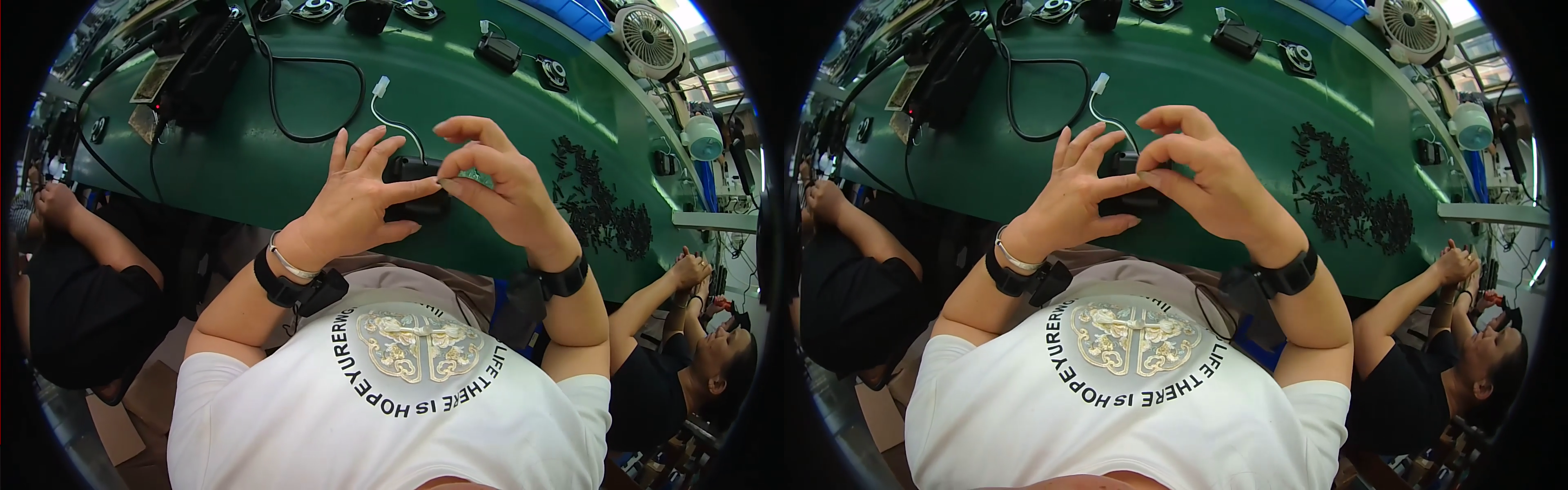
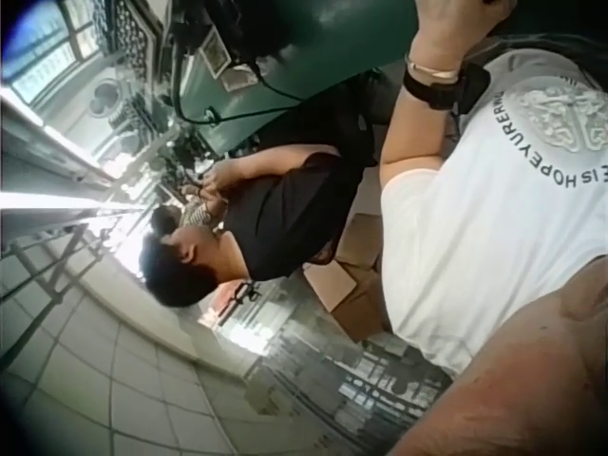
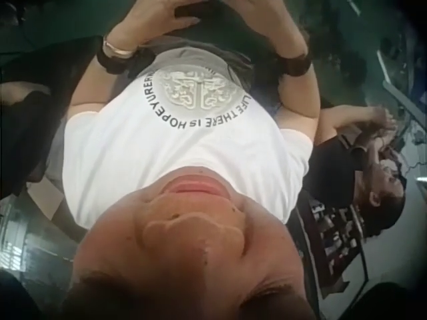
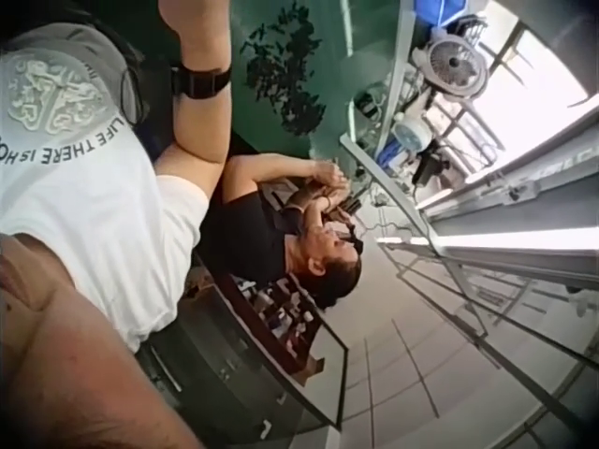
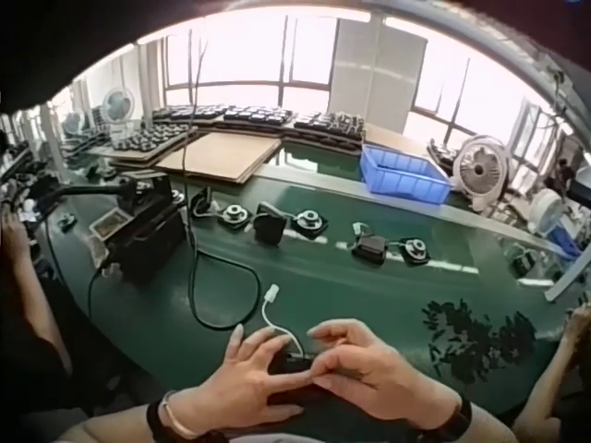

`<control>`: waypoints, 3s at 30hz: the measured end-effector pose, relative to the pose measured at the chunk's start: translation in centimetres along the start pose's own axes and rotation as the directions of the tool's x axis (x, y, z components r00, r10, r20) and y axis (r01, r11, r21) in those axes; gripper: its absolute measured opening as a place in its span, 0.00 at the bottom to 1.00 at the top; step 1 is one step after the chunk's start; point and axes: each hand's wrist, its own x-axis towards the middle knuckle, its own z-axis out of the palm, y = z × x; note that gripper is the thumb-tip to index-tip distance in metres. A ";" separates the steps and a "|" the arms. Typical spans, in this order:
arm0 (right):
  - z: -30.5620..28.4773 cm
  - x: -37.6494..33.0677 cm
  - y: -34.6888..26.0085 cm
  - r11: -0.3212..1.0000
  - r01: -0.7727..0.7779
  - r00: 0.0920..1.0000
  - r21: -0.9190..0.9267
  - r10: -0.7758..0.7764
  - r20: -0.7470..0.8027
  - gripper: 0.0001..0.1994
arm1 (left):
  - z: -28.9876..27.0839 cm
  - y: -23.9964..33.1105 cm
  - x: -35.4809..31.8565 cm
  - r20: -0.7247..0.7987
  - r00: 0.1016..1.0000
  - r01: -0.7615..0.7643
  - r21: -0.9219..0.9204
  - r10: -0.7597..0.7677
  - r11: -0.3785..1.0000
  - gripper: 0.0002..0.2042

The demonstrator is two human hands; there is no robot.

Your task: The person assembles a speaker by fitting a housing over a driver, threading the wire through a hole, and inserting screws into the housing by hand before repeating the process.

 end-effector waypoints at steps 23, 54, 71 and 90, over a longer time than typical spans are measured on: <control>2.2 2.6 3.4 0.953 -0.167 0.983 -0.253 0.182 0.037 0.09 | -0.9 -0.4 0.8 0.049 0.998 -0.040 -0.025 0.042 0.999 0.28; 2.5 0.7 2.3 0.708 0.168 0.983 -0.686 -0.175 0.060 0.19 | -1.8 -1.8 2.4 0.130 0.967 -0.218 -0.024 0.219 0.976 0.30; -2.2 -2.3 5.8 0.990 -0.109 0.924 0.085 0.133 -0.359 0.10 | -1.5 -1.0 3.0 0.060 0.963 -0.263 -0.018 0.264 0.964 0.31; 0.6 -2.2 8.5 0.961 0.014 0.977 -0.277 -0.073 -0.202 0.06 | 7.0 8.6 39.6 -0.021 0.932 -0.360 -0.126 0.361 0.924 0.28</control>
